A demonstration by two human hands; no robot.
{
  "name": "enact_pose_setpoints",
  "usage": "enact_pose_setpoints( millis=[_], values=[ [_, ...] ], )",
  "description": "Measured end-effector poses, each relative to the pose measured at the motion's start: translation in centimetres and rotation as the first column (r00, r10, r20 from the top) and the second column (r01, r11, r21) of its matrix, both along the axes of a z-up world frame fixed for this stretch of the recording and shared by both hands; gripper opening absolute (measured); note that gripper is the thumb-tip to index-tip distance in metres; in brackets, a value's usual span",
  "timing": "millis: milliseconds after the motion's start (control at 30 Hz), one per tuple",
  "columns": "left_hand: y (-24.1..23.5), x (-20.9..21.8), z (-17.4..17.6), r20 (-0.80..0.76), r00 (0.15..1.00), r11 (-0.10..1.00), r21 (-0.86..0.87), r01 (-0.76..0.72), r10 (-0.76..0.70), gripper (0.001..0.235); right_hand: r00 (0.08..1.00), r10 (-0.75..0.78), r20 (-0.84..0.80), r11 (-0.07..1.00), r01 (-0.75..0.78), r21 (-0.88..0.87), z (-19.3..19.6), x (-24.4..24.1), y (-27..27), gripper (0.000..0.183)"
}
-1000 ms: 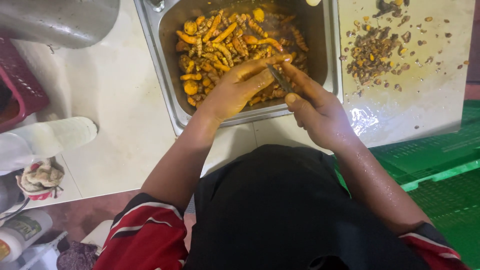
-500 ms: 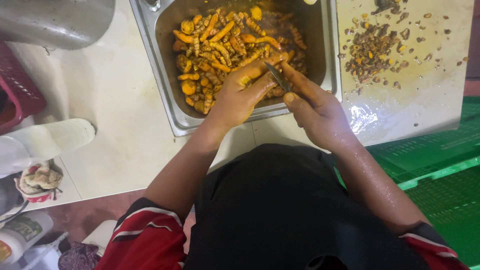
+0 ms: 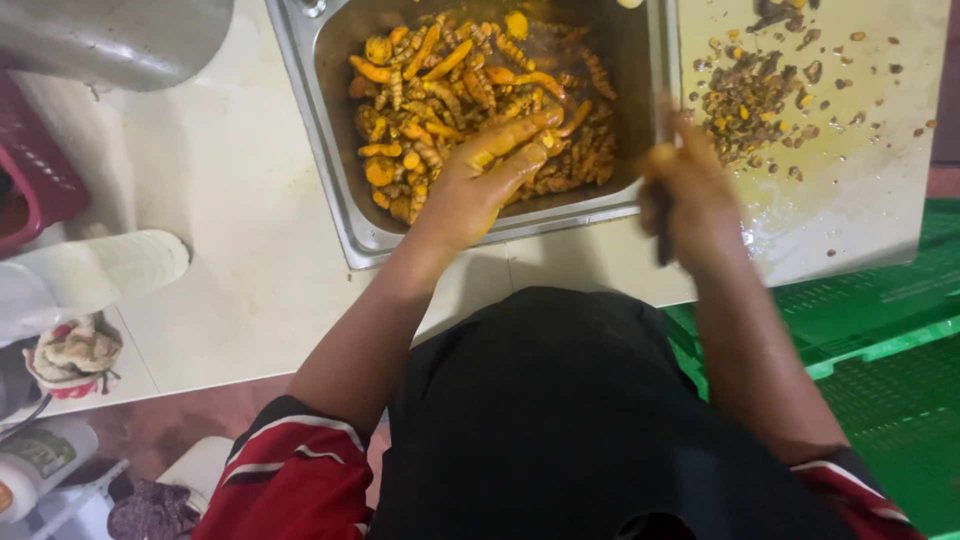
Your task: Washing and scraping the skin off turmeric roots in a sink using a knife
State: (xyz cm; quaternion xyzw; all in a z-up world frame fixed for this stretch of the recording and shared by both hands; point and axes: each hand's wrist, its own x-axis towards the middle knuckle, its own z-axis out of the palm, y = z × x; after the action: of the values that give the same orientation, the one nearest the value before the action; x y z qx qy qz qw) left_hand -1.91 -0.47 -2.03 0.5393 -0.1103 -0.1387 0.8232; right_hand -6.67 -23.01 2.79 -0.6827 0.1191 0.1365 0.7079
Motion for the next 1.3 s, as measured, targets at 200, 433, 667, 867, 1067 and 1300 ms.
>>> enact_pose_setpoints(
  millis=[200, 433, 667, 867, 1067, 1300],
  values=[
    [2.4, 2.6, 1.8, -0.275, 0.948, 0.823, 0.493, 0.282, -0.16, 0.035, 0.856, -0.472, -0.212, 0.784, 0.297, -0.546, 2.0, 0.9, -3.5, 0.064],
    [3.2, 6.7, -5.6, 0.122, 0.985, 0.358, 0.931, -0.07, -0.124, 0.05, 0.857, -0.474, -0.202, 0.804, 0.328, -0.496, -2.0, -1.1, -4.0, 0.063],
    [0.5, 4.0, -7.8, -0.187, 0.669, -0.075, 0.978, 0.194, -0.719, 0.041, 0.92, -0.391, -0.003, 0.859, 0.364, -0.359, -8.2, -3.4, -3.5, 0.044],
    [3.4, 10.1, -3.9, -0.268, 0.799, -0.179, 0.963, 0.202, -0.538, 0.014, 0.912, -0.409, 0.02, 0.861, 0.393, -0.323, -8.8, -3.3, -3.9, 0.043],
    [9.2, 16.3, -13.9, 0.206, 0.753, -0.153, 0.914, -0.376, -0.625, 0.063, 0.9, -0.431, 0.06, 0.873, 0.433, -0.225, -9.8, -3.3, -4.8, 0.04],
    [0.4, 19.9, -17.1, 0.143, 0.918, 0.081, 0.989, -0.121, -0.37, 0.032, 0.871, -0.489, 0.056, 0.85, 0.49, -0.193, -11.2, -3.6, -5.0, 0.032]
  ],
)
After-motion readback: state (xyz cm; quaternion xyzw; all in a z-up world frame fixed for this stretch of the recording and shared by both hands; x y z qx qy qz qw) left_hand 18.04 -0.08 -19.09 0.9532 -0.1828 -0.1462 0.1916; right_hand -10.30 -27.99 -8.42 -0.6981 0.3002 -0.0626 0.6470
